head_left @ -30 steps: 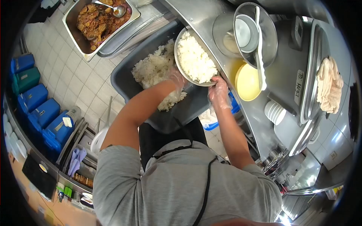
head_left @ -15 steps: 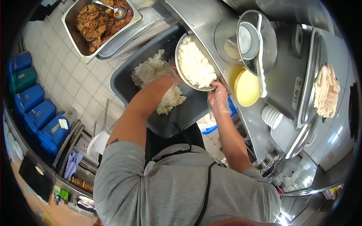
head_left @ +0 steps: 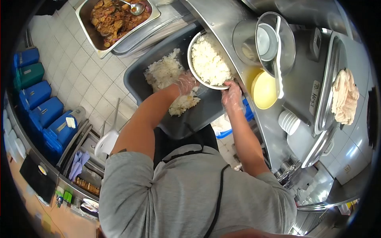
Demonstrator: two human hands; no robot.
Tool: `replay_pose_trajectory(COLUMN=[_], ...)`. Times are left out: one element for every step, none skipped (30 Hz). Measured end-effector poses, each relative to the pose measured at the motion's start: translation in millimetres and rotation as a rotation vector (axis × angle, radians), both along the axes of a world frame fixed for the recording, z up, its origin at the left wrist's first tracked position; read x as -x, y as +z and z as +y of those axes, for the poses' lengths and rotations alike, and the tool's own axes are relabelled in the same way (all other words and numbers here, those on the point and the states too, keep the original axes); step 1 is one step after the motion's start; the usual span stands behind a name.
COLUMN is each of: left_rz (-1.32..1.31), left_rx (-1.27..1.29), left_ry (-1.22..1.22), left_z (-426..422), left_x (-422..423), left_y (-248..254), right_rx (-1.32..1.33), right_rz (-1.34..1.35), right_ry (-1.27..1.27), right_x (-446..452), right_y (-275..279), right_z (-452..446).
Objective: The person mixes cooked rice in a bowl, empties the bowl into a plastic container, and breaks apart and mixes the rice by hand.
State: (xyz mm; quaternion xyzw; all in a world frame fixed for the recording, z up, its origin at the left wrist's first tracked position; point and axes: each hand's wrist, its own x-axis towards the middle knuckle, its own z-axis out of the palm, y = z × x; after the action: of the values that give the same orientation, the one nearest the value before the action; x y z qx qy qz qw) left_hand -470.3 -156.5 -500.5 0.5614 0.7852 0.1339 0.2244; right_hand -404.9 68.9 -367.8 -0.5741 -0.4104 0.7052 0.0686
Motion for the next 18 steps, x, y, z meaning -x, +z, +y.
replay_pose_trajectory(left_rz=[-0.019, -0.028, -0.021, -0.017, -0.132, -0.136, -0.172, -0.208, -0.211, -0.268, -0.323, -0.328, -0.228, -0.13, -0.139, -0.164, -0.19, -0.198], left_rx=[0.164, 0.332, 0.377, 0.421, 0.466, 0.472, 0.591, 0.71, 0.718, 0.7, 0.679, 0.688, 0.604, 0.521, 0.532, 0.448, 0.363, 0.372], left_ry=[0.033, 0.058, 0.052, 0.046, 0.049, 0.046, 0.082, 0.119, 0.117, 0.241, 0.367, 0.368, 0.324, 0.277, 0.273, 0.407, 0.537, 0.53], left_z=[3.3, 6.2, -0.9, -5.8, -5.6, -2.3, 0.6, -0.9, -7.5, -16.1, -24.7, -36.9, -51.3, -62.1, -69.4, -76.1, -80.6, -82.2], left_x=[-9.8, -18.5, -19.1, -16.4, -9.4, -12.9, -16.4, -19.5, -23.6, -27.4, -31.1, -39.2, -48.2, -55.2, -60.4, -63.1, -65.9, -64.1], left_y=[-0.8, 2.6, 31.7, 61.6, 86.3, 96.1, 106.2, 114.7, 126.6, 138.7, 146.6, 137.7, 117.6, 103.9, 98.3, 93.9, 91.2, 91.7], right_rx=[-0.026, -0.018, -0.047, -0.078, -0.055, -0.048, -0.024, 0.002, 0.01, 0.017, -0.225, -0.367, -0.529, -0.7, -0.321, 0.053, 0.086, 0.092], right_rz=[0.073, 0.072, 0.054, 0.035, 0.016, 0.012, -0.055, -0.123, -0.157, -0.16, -0.116, -0.097, -0.083, -0.069, -0.121, -0.166, -0.115, -0.125], right_ry=[0.059, 0.055, 0.105, 0.156, 0.128, 0.125, 0.119, 0.114, 0.076, 0.078, 0.384, 0.536, 0.677, 0.792, 0.402, 0.003, 0.02, 0.014], right_x=[-8.5, -11.4, -9.7, -7.4, 0.9, 6.6, 13.3, 18.3, 18.4, 12.1, -8.0, -12.7, -17.1, -21.3, -3.7, 8.6, 9.9, 6.1], right_y=[-6.9, -13.6, -21.3, -26.4, -23.0, -22.2, -21.8, -23.9, -30.7, -53.3, -100.6, -103.0, -104.3, -105.3, -88.5, -80.9, -86.0, -82.1], right_z=[1.3, 3.9, 7.3, 8.2, 2.0, -0.7, -3.7, -7.5, -10.0, -6.9, 3.7, -1.0, -6.2, -11.5, -18.0, -23.1, -24.2, -26.0])
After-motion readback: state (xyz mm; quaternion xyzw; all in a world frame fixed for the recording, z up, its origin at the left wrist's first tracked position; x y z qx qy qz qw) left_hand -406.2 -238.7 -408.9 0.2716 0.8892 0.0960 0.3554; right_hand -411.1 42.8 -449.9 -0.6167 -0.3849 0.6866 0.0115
